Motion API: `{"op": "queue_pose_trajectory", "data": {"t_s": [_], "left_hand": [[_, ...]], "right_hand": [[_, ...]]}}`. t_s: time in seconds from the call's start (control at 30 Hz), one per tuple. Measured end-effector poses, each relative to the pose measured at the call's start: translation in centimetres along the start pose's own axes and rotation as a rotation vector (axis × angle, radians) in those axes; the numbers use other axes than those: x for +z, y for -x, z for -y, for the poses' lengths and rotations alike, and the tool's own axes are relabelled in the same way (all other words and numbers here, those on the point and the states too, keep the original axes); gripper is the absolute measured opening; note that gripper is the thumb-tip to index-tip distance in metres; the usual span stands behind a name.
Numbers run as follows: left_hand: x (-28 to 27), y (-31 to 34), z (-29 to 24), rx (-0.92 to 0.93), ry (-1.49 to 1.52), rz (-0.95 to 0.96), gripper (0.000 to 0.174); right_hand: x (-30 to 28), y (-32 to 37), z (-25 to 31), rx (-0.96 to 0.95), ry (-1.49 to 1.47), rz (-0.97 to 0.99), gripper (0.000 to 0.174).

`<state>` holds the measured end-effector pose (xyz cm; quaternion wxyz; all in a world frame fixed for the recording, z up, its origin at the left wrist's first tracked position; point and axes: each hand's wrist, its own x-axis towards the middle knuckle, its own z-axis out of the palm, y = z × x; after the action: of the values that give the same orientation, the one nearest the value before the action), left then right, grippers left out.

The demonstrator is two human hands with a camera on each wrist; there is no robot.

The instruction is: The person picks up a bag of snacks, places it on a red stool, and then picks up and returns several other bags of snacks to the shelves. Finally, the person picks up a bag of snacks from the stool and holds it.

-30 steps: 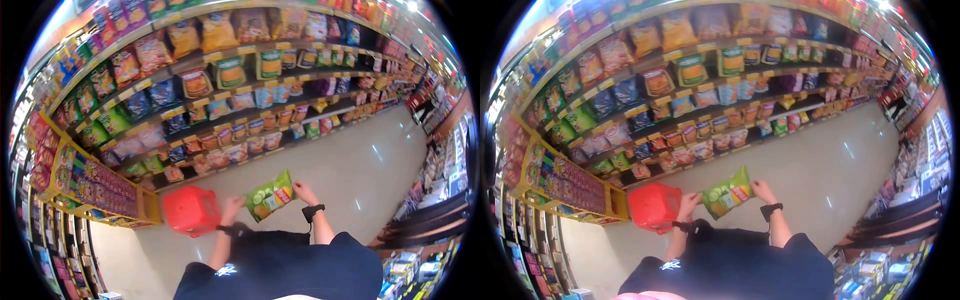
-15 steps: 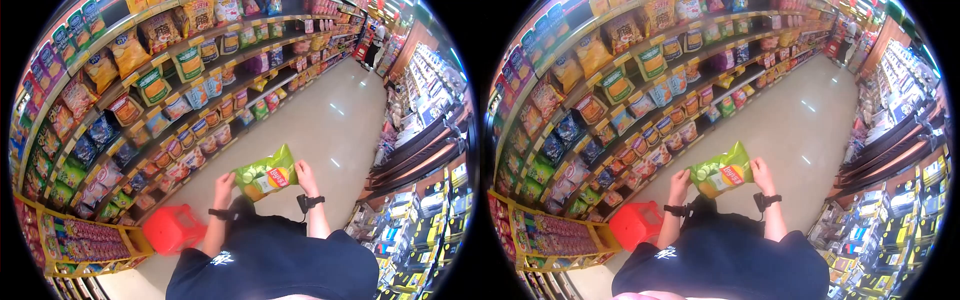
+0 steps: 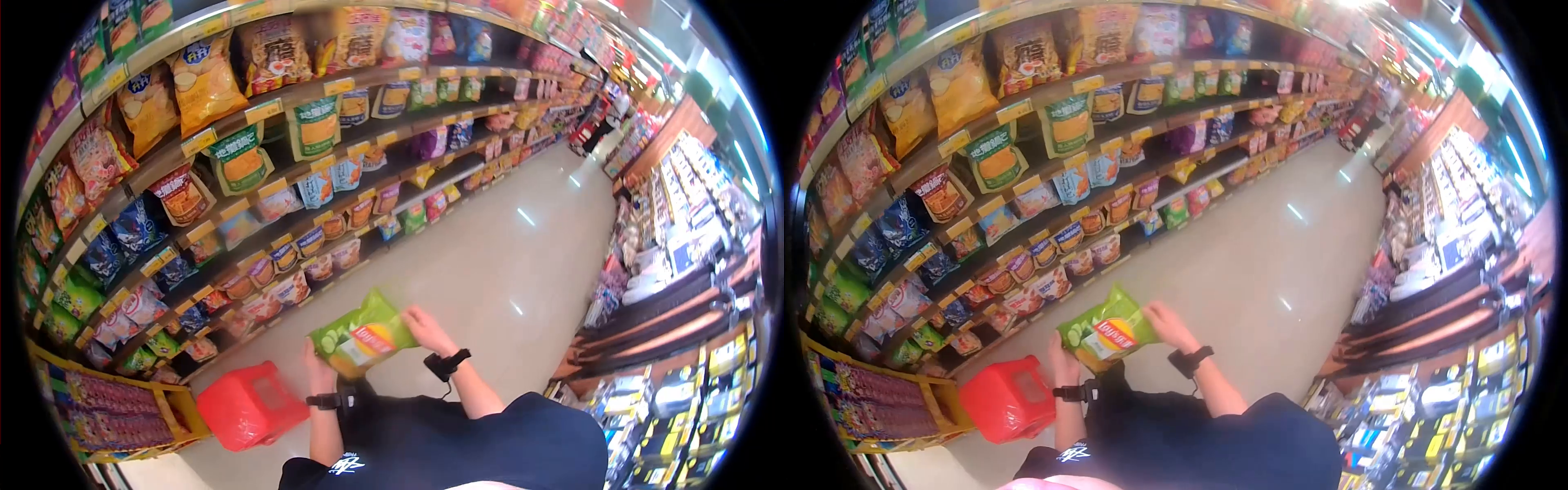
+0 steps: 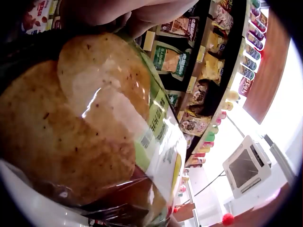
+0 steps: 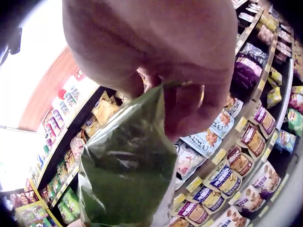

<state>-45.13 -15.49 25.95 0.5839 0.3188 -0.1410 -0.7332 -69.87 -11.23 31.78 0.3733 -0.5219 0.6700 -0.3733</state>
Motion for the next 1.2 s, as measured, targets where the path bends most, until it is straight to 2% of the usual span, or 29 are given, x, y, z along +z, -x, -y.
{"op": "queue_pose_trajectory", "data": {"t_s": [0.13,0.17,0.23,0.33,0.4,0.47,0.53,0.67,0.77,0.87,0.93,0.97,1.0,1.03,1.07,1.1,1.2], "left_hand": [[-1.7,-5.9,-0.6,-0.058,0.139,-0.168,0.03],[0.1,-6.4,-2.0,-0.084,0.15,-0.177,0.03],[-0.6,-10.0,-2.0,-0.087,0.165,-0.19,0.03],[0.4,-15.3,-2.7,-0.153,0.168,-0.194,0.031],[2.0,-17.7,-2.5,-0.239,0.16,-0.206,0.031],[3.3,-20.0,-2.2,-0.267,0.14,-0.069,0.036],[3.7,-22.0,-1.0,-0.341,0.151,-0.126,0.036],[7.0,-25.0,0.6,-0.422,0.164,-0.192,0.034],[9.0,-26.4,2.9,-0.459,0.103,-0.203,0.034],[11.9,-28.5,5.7,-0.554,0.134,-0.105,0.038],[14.8,-30.0,7.9,-0.549,0.146,-0.046,0.04],[16.0,-30.9,9.4,-0.519,0.116,0.046,0.039],[18.6,-30.9,10.1,-0.488,0.083,0.135,0.039],[21.4,-30.8,11.0,-0.58,0.156,0.031,0.039],[23.1,-31.9,13.1,-0.538,0.094,0.113,0.038],[23.6,-33.3,15.1,-0.503,0.012,0.185,0.038],[29.2,-35.0,19.1,-0.557,-0.018,0.218,0.034]], "right_hand": [[0.9,-5.6,3.7,0.061,-0.026,0.139,0.03],[1.0,-7.3,4.3,0.06,-0.027,0.145,0.03],[1.4,-10.1,5.1,0.079,-0.076,0.164,0.029],[1.5,-14.3,5.5,-0.027,-0.067,0.105,0.028],[1.1,-16.1,6.1,0.002,-0.058,0.038,0.027],[0.2,-17.2,6.7,0.05,-0.034,-0.026,0.026],[-0.9,-17.8,7.5,0.105,-0.239,-0.098,0.028],[-4.5,-19.2,3.8,0.23,-0.115,-0.077,0.028],[-6.9,-19.1,0.4,0.191,-0.191,-0.157,0.023],[-10.0,-19.4,-2.1,0.134,-0.347,-0.139,0.023],[-12.3,-19.9,-3.1,0.106,-0.526,-0.064,0.03],[-13.4,-20.7,-5.5,0.099,-0.6,0.017,0.047],[-14.7,-20.9,-6.0,0.087,-0.614,0.011,0.047],[-16.0,-21.4,-6.4,0.083,-0.591,-0.017,0.052],[-17.3,-22.7,-6.7,0.069,-0.576,-0.047,0.057],[-18.2,-23.7,-7.6,0.048,-0.505,-0.174,0.062],[-22.9,-25.7,-9.9,0.133,-0.538,-0.262,0.059]]}}
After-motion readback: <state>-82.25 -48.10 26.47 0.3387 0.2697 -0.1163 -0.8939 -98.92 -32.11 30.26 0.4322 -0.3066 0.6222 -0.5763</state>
